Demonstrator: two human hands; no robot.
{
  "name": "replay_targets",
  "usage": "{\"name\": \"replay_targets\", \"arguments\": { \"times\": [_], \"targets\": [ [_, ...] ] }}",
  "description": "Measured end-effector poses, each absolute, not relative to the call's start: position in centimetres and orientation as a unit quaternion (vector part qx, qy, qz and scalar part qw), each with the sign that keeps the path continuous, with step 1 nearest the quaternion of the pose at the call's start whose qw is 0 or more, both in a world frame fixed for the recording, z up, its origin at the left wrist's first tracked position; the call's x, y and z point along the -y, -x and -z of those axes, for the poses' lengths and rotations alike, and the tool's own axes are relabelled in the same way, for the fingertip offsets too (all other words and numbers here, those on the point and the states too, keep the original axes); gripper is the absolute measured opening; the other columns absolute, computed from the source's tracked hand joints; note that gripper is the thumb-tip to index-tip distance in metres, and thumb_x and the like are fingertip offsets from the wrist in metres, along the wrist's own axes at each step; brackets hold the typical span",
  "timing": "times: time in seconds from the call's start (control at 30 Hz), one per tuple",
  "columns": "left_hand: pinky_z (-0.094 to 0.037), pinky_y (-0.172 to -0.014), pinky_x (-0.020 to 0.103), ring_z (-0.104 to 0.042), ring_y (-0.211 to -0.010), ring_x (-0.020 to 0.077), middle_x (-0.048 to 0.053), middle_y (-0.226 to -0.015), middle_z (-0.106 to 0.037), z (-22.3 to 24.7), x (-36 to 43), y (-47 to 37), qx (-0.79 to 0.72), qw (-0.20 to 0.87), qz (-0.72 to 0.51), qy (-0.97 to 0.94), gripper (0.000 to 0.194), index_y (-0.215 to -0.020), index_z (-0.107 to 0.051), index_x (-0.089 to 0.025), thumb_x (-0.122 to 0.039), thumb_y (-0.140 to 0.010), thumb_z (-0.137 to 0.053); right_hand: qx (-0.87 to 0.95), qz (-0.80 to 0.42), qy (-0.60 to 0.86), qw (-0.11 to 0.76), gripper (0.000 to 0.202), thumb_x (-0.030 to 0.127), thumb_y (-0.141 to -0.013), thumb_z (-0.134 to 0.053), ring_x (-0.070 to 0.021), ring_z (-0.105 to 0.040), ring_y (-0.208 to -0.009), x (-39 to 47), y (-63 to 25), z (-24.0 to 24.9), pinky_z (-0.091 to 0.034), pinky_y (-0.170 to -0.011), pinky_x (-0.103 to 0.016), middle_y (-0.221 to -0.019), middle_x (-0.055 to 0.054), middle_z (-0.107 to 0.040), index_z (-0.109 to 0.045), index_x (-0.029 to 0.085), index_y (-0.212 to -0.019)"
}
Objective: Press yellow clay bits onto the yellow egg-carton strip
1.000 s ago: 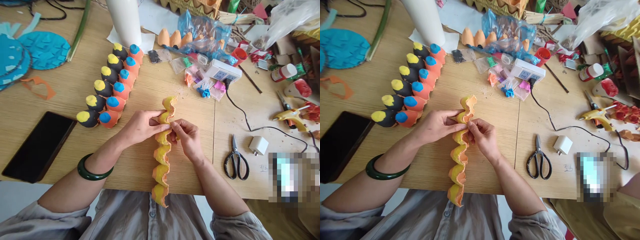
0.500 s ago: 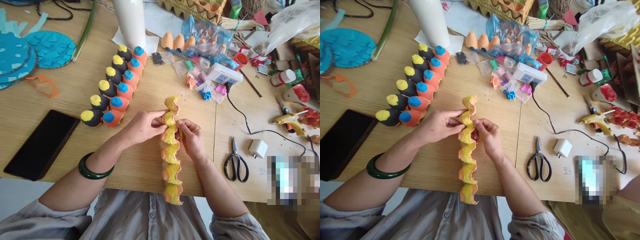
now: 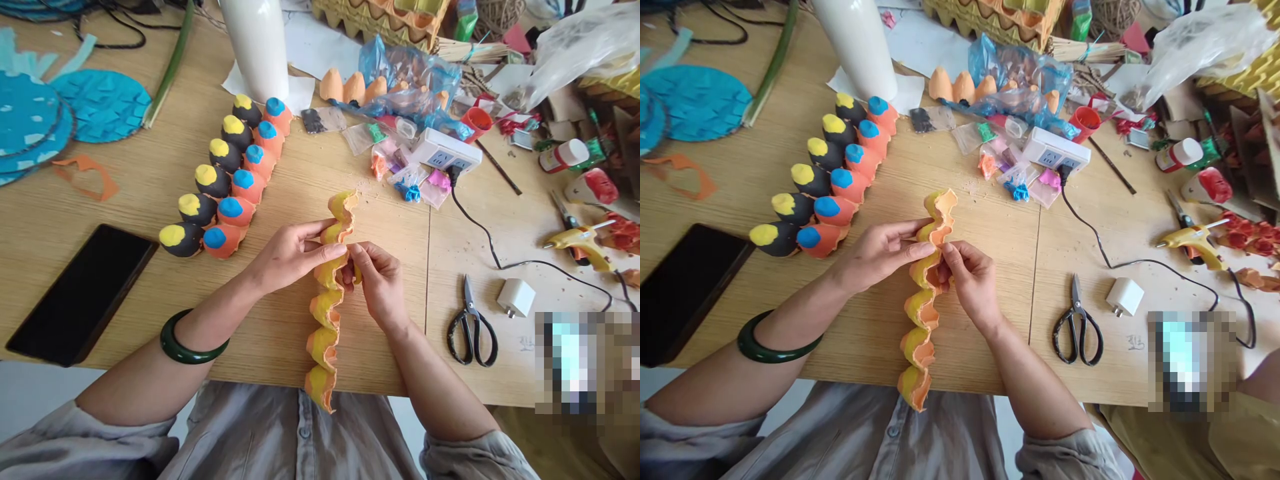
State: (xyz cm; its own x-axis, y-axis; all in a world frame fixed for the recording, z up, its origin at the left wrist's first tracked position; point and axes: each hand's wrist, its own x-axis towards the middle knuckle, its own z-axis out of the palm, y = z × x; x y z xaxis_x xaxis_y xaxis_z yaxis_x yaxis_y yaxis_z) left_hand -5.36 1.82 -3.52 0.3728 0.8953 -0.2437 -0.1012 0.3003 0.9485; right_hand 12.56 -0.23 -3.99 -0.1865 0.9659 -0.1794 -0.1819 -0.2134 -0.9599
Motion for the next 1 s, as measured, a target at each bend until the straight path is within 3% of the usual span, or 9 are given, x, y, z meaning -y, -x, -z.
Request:
{"name": "replay_targets", "arguments": {
  "times": [0.17,0.33,0.5,0.6,0.83,1.0],
  "targets": [
    [-0.063,-0.093,0.033,-0.074,-0.114,0.0291,0.010,-0.131,-0.074,3.79,-1.64,5.08,-0.455,0.644,-0.368,-0.493,0.064,-0.142,-0.064,-0.017,-0.049,-0.088,-0.075,0.441,-0.633,0.454,0.445,0.034,0.044,-0.096,-0.068,-0.0081,-0.051,-0.048,0.23,-12.48,3.81,-0.043,-0.048,-0.022,-0.056,0.004,-0.059,-0.066,0.018,-0.074],
    [-0.064,-0.087,0.032,-0.077,-0.104,0.0276,0.008,-0.117,-0.080,3.66,-1.49,5.09,-0.492,0.571,-0.363,-0.548,0.067,-0.147,-0.059,-0.016,-0.051,-0.091,-0.071,0.411,-0.653,0.452,0.447,0.028,0.043,-0.093,-0.072,-0.0080,-0.050,-0.047,-0.04,-12.51,3.96,-0.039,-0.043,-0.021,-0.057,0.004,-0.059,-0.070,0.017,-0.082],
    [-0.063,-0.093,0.032,-0.073,-0.115,0.0296,0.010,-0.132,-0.074,3.51,-1.58,5.13,-0.462,0.612,-0.371,-0.524,0.070,-0.148,-0.059,-0.015,-0.054,-0.091,-0.070,0.389,-0.667,0.446,0.453,0.027,0.043,-0.090,-0.074,-0.0091,-0.051,-0.048,0.00,-12.52,4.14,-0.039,-0.042,-0.021,-0.056,0.003,-0.059,-0.071,0.017,-0.082],
    [-0.063,-0.091,0.031,-0.075,-0.111,0.0291,0.011,-0.129,-0.075,3.59,-1.56,5.05,-0.468,0.597,-0.375,-0.533,0.073,-0.147,-0.059,-0.013,-0.053,-0.088,-0.074,0.393,-0.661,0.449,0.455,0.026,0.042,-0.090,-0.074,-0.0092,-0.051,-0.048,0.07,-12.51,4.16,-0.039,-0.042,-0.021,-0.056,0.003,-0.059,-0.072,0.017,-0.080],
    [-0.063,-0.085,0.026,-0.078,-0.100,0.0258,0.009,-0.116,-0.080,3.27,-1.49,4.96,-0.474,0.508,-0.377,-0.612,0.055,-0.137,-0.066,-0.012,-0.048,-0.095,-0.065,0.374,-0.661,0.465,0.455,0.026,0.041,-0.087,-0.076,-0.0088,-0.051,-0.048,-0.16,-12.66,4.35,-0.039,-0.042,-0.021,-0.055,0.003,-0.059,-0.073,0.017,-0.078],
    [-0.063,-0.082,0.025,-0.079,-0.094,0.0233,0.010,-0.116,-0.079,3.01,-1.59,4.94,-0.466,0.507,-0.372,-0.622,0.058,-0.142,-0.062,-0.009,-0.047,-0.098,-0.060,0.370,-0.668,0.460,0.452,0.026,0.042,-0.087,-0.075,-0.0087,-0.050,-0.047,-0.20,-12.74,4.45,-0.038,-0.042,-0.021,-0.054,0.003,-0.057,-0.072,0.017,-0.078]
  ]
}}
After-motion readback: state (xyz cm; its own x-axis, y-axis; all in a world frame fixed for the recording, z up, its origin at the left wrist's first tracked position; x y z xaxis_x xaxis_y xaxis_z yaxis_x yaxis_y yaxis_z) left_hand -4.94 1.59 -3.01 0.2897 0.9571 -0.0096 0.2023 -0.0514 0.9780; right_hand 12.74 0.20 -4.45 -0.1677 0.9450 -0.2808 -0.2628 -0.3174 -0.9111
